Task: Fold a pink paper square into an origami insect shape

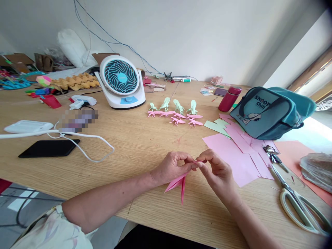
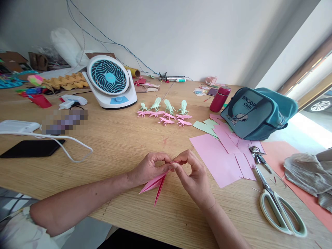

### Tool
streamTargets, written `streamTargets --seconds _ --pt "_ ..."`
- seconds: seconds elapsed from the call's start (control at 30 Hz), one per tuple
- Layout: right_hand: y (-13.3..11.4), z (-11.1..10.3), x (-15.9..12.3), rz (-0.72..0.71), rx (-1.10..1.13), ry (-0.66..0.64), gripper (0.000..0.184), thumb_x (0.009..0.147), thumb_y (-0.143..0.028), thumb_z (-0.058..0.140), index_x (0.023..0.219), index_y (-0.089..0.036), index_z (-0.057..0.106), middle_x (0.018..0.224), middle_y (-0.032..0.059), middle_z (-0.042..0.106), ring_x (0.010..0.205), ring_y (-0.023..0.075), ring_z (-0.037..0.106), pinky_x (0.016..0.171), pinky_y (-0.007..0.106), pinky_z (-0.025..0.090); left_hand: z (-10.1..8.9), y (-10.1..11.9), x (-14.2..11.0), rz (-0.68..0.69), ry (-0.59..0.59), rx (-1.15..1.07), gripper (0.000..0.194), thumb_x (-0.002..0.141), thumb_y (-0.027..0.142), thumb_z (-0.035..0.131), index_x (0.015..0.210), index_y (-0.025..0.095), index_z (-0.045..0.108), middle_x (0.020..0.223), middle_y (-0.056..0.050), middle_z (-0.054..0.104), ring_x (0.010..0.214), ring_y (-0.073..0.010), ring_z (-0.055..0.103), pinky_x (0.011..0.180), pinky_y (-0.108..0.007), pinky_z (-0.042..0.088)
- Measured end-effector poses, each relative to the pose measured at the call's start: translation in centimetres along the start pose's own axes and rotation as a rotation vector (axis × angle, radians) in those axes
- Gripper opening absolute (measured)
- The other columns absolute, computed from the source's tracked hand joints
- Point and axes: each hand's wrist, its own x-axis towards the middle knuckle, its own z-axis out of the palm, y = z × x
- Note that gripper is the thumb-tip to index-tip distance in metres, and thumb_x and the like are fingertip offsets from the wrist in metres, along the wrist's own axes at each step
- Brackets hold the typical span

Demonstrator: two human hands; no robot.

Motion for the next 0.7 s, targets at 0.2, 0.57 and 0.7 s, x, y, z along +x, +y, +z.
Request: streamTargets --seconds 0.2,0.57,0.7 --pt "0.4 -0.1 0.0 -0.035 -0.028 0.055 0.008 0.093 -0.018 0.063 0.087 -0.023 0.063 0.079 0.0003 0.056 0.075 0.0155 0.054 0.069 0.032 0.043 -0.6 0.0 0.1 -0.043 -0.001 0.008 0.029 0.094 0.039 0.060 0.097 0.014 0.075 0.090 -0.006 0.074 0.085 -0.0174 0.067 0.074 -0.025 0.047" --pt "-0.2 -1.1 0.2 -0.165 -0.050 0.285 0.014 0.089 -0.011 0.065 0.091 -0.025 0.068 0.085 0.0030 0.058 0.081 0.0181 0.056 0.070 0.035 0.046 -1.3 -1.0 0.8 -0.133 -0.046 -0.182 0.056 0.085 0.055 0.067 0.127 0.018 0.057 0.123 -0.013 0.060 0.110 -0.0227 0.060 0.093 -0.034 0.047" --pt "-0.2 -1.1 0.0 -0.190 -0.066 0.292 0.015 0.089 -0.012 0.066 0.093 -0.026 0.069 0.089 0.0045 0.060 0.085 0.0198 0.059 0.071 0.037 0.049 -0.9 -1.3 0.6 -0.224 -0.166 -0.373 0.064 0.086 0.054 0.067 0.140 0.025 0.047 0.128 -0.013 0.059 0.108 -0.0226 0.065 0.083 -0.031 0.051"
